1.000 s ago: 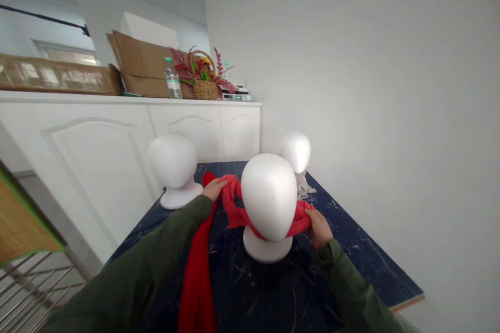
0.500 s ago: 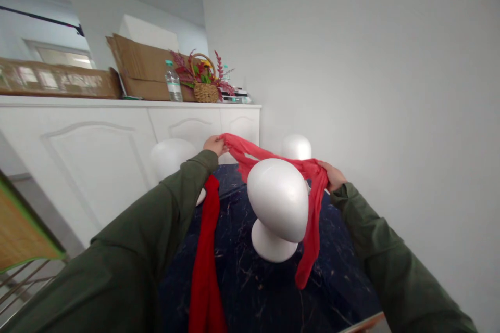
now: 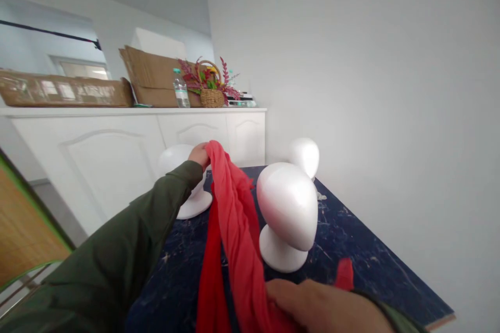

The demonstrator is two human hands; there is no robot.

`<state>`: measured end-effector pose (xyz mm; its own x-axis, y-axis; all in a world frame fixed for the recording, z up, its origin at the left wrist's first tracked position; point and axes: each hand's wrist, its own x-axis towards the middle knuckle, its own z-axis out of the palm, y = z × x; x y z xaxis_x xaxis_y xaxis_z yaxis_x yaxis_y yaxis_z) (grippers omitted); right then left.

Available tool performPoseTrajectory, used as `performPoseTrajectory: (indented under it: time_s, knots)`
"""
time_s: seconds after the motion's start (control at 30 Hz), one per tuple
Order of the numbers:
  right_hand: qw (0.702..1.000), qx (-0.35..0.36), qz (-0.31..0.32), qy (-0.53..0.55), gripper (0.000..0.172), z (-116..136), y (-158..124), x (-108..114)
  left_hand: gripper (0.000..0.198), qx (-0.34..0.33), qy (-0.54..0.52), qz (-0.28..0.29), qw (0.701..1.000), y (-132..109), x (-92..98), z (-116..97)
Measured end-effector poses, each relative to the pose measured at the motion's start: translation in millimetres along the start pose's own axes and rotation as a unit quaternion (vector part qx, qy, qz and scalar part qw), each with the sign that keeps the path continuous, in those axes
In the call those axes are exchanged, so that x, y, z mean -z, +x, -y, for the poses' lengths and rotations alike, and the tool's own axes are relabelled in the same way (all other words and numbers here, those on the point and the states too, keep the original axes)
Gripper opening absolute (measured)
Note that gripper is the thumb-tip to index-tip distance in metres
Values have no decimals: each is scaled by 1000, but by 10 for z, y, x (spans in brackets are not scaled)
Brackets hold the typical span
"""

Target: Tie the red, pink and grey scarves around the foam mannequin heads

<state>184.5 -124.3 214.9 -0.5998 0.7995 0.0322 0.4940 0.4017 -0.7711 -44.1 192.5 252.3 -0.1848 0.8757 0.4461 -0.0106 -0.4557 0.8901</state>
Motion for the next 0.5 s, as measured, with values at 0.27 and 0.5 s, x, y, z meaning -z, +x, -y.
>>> performPoseTrajectory:
  time_s: [0.27, 0.5]
  knots:
    - [969, -57, 1, -240, 39, -862, 609, -588, 56, 24, 179, -34, 983, -195, 70, 678]
    - [900, -257, -198, -291, 22, -1950, 155, -145, 53, 38, 213, 190, 958, -1482, -29, 1208]
